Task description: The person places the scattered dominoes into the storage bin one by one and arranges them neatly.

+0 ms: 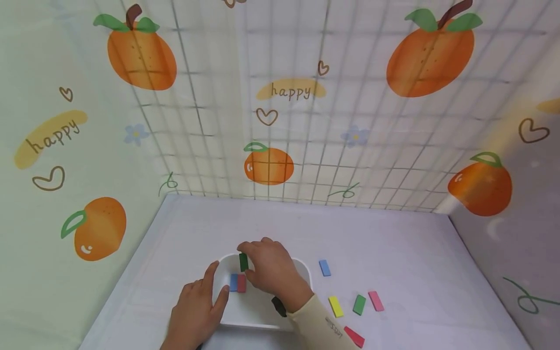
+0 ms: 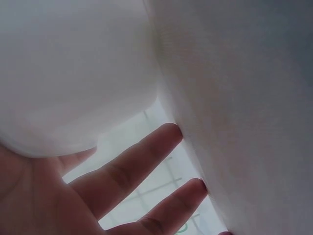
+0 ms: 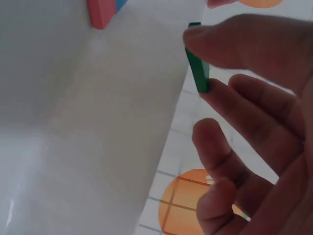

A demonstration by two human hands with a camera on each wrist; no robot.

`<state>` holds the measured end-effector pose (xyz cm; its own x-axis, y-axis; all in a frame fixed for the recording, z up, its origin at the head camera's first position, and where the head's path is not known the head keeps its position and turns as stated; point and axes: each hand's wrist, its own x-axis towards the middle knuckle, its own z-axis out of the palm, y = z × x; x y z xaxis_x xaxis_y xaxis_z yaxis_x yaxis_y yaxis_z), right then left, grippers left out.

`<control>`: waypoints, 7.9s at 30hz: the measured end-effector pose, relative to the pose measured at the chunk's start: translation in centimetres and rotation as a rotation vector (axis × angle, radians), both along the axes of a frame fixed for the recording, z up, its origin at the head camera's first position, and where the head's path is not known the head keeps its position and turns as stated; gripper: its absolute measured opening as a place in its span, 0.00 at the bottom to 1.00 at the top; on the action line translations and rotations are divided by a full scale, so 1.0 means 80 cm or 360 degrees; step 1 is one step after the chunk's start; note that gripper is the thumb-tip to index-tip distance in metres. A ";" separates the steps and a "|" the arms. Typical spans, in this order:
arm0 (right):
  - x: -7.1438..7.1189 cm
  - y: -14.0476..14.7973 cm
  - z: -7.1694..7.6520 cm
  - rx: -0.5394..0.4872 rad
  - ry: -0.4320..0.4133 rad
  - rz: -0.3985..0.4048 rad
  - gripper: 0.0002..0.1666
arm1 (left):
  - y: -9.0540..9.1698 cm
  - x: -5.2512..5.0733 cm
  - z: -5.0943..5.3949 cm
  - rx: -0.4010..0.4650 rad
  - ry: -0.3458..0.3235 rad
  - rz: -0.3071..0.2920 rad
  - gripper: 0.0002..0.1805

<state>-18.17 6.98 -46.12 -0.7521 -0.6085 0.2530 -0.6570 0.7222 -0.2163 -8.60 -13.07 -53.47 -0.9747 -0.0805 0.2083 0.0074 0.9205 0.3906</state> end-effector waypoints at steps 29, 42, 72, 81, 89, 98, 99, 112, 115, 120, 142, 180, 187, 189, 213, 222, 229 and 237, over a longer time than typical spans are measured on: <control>0.004 -0.010 -0.013 0.0296 -0.0218 0.0000 0.29 | 0.000 0.003 -0.003 -0.0010 0.0047 -0.0016 0.38; 0.009 -0.015 -0.025 0.0393 -0.0241 -0.0076 0.29 | -0.001 0.007 0.001 -0.0004 0.0036 -0.0023 0.39; 0.015 -0.024 -0.021 0.0426 -0.0324 -0.0028 0.33 | -0.001 0.006 -0.002 0.0005 0.0117 -0.0029 0.38; 0.027 -0.022 -0.012 0.0491 -0.0335 -0.0036 0.33 | 0.000 0.006 -0.003 -0.0011 0.0108 -0.0043 0.38; 0.039 0.000 0.020 0.0497 -0.0355 -0.0047 0.37 | -0.001 0.005 -0.003 -0.0009 0.0059 -0.0040 0.38; 0.064 0.036 0.055 0.0364 -0.0242 -0.0060 0.37 | -0.002 0.005 0.002 0.0000 0.0041 -0.0017 0.38; 0.069 0.042 0.057 0.0348 -0.0218 -0.0067 0.37 | -0.001 0.005 0.002 0.0007 0.0034 -0.0021 0.38; 0.120 0.113 0.035 0.0120 0.0064 -0.0304 0.41 | 0.001 0.009 -0.003 0.0030 0.0021 -0.0025 0.37; 0.126 0.134 0.023 0.0036 0.0142 -0.0335 0.40 | 0.002 0.009 -0.003 0.0028 0.0009 -0.0027 0.38; 0.135 0.171 -0.003 -0.0034 0.0181 -0.0433 0.44 | 0.003 0.011 -0.005 0.0017 0.0006 -0.0028 0.38; 0.142 0.230 -0.046 0.0279 -0.0273 -0.0789 0.53 | 0.001 0.009 -0.005 0.0027 0.0003 -0.0034 0.39; 0.131 0.233 -0.059 0.0259 -0.0438 -0.0781 0.38 | 0.003 0.012 -0.001 0.0036 -0.0003 -0.0016 0.38; 0.130 0.232 -0.062 0.0233 -0.0400 -0.0772 0.36 | 0.002 0.011 0.000 0.0037 -0.0012 -0.0008 0.38; 0.130 0.232 -0.063 0.0224 -0.0391 -0.0769 0.36 | 0.002 0.011 0.000 0.0033 -0.0020 -0.0003 0.39; 0.128 0.238 -0.063 0.0187 -0.0368 -0.0790 0.33 | 0.003 0.012 0.001 0.0042 -0.0018 -0.0001 0.39; 0.125 0.235 -0.060 0.0217 -0.0422 -0.0811 0.33 | 0.003 0.010 0.003 0.0040 -0.0038 0.0005 0.39; 0.125 0.232 -0.054 0.0226 -0.0388 -0.0791 0.33 | 0.003 0.012 0.001 0.0047 -0.0047 0.0005 0.39; 0.126 0.223 -0.046 0.0100 -0.0215 -0.0792 0.35 | 0.003 0.012 0.000 0.0058 -0.0015 0.0001 0.38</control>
<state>-8.12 24.80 -49.81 -0.9778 -0.1797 0.1081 -0.1999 0.9544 -0.2215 -7.64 -12.85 -53.50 -0.9766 -0.0883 0.1963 0.0033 0.9058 0.4238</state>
